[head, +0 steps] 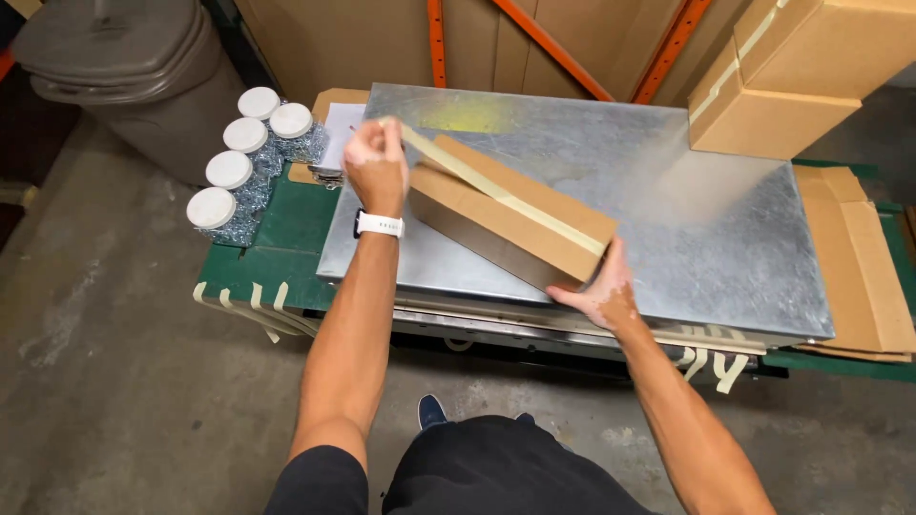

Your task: The person packs jars of hardware into boxes, sealing each box with tape and moving them to a stack.

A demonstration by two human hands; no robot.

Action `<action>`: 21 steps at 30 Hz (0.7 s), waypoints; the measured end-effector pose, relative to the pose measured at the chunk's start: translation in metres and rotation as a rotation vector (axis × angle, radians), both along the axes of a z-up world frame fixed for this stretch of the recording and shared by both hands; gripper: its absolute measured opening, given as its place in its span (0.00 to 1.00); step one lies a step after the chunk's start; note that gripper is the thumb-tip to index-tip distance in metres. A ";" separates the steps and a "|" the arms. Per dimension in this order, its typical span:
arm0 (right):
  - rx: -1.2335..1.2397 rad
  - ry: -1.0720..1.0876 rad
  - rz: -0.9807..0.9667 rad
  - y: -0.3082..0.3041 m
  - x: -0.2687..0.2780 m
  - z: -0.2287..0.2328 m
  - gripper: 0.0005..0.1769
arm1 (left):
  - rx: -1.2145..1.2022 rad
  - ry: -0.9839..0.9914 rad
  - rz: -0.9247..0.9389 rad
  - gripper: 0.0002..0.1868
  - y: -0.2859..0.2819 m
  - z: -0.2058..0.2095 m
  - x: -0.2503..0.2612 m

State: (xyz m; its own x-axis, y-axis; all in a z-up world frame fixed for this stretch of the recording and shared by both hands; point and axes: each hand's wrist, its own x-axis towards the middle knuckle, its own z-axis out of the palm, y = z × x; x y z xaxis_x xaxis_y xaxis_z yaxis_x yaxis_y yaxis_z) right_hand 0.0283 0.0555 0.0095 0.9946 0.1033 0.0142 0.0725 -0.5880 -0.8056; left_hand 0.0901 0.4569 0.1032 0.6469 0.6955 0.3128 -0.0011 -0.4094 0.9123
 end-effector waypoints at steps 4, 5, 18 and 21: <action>-0.033 -0.112 -0.021 0.030 -0.009 -0.001 0.80 | 0.089 -0.307 0.014 0.14 -0.026 0.082 -0.014; -0.031 -0.113 -0.024 0.039 -0.013 0.004 0.80 | 0.091 -0.307 0.011 0.14 -0.035 0.102 -0.023; 0.008 -0.179 -0.140 0.098 -0.005 0.003 0.76 | 0.152 -0.599 -0.470 0.06 -0.137 0.232 -0.166; 0.031 -0.179 -0.150 0.101 -0.005 0.001 0.77 | 0.157 -0.513 -0.594 0.05 -0.174 0.237 -0.208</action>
